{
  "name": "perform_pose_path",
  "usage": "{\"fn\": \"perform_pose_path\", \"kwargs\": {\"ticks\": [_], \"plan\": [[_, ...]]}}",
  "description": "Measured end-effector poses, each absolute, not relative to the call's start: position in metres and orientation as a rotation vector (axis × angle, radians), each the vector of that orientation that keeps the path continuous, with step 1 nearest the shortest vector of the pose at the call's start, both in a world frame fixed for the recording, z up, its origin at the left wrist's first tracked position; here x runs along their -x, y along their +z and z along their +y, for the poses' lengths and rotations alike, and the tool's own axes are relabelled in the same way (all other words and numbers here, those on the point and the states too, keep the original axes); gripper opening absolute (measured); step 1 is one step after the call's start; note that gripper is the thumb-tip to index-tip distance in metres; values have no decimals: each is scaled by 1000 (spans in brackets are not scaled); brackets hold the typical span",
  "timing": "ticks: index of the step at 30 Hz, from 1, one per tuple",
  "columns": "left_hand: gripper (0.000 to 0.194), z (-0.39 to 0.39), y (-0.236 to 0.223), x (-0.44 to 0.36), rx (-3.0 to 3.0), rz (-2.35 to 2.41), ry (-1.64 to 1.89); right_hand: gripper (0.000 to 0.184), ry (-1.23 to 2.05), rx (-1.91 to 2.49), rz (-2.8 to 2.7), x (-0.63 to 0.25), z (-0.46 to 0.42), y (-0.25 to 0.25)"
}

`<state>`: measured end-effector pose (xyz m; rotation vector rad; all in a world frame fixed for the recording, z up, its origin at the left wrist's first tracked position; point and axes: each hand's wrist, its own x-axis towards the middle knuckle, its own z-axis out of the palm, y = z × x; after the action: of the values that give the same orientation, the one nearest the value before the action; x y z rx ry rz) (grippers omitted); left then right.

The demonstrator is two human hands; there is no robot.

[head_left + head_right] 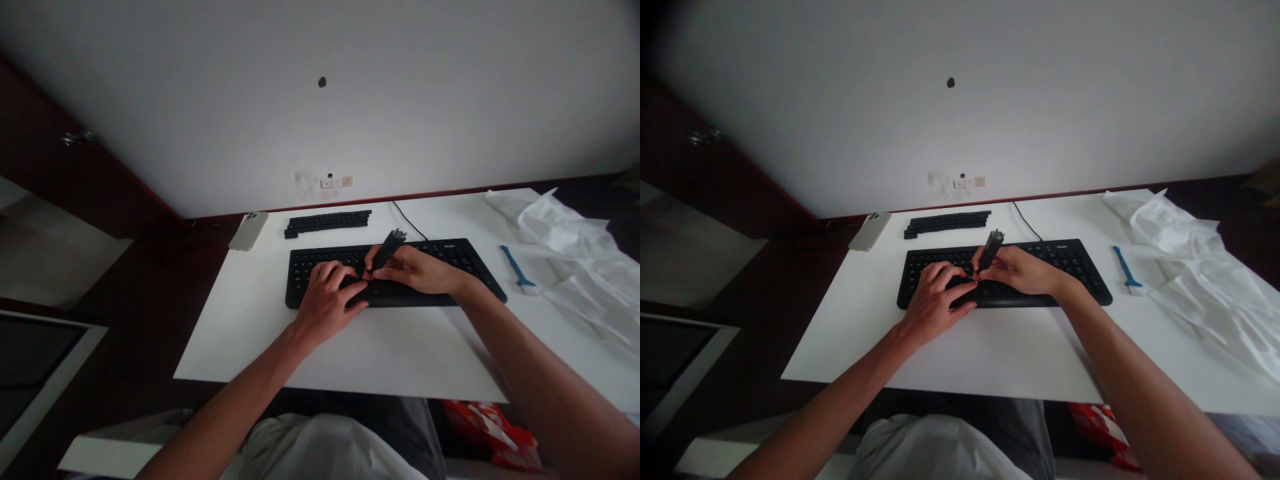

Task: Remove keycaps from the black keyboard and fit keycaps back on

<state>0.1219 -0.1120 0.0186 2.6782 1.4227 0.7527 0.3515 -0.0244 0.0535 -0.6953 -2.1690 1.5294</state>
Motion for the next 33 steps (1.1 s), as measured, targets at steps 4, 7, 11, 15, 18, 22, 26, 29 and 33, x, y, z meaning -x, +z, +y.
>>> {"fn": "perform_pose_path", "kwargs": {"ticks": [4, 7, 11, 15, 18, 22, 26, 29, 33], "plan": [[33, -112, 19, -122, -2680, 1416, 757, 24, 1620, 682, -2122, -354, -22, 52], [34, -111, 19, -122, -2683, 1416, 757, 25, 1653, 681, -2102, -357, -20, 50], [35, -111, 19, -122, -2681, 1418, 749, 29, 1682, 689, -2074, -359, -17, 45], [33, -111, 19, -123, -2662, 1424, 746, 31, 1647, 741, -2030, -358, -14, 41], [36, -110, 21, -125, -2637, 1431, 754, 32, 1571, 813, -1933, -359, -11, 40], [44, -106, 27, -133, -2587, 1452, 763, 33, 1621, 864, -1878, -362, -9, 41], [49, -98, 29, -140, -2564, 1473, 713, 34, 1670, 892, -1886, -364, -9, 40], [48, -94, 27, -142, -2563, 1457, 675, 36, 1660, 910, -1879, -364, -10, 41], [48, -92, 23, -142, -2541, 1423, 686, 36, 1661, 927, -1879, -363, -11, 44]]}}
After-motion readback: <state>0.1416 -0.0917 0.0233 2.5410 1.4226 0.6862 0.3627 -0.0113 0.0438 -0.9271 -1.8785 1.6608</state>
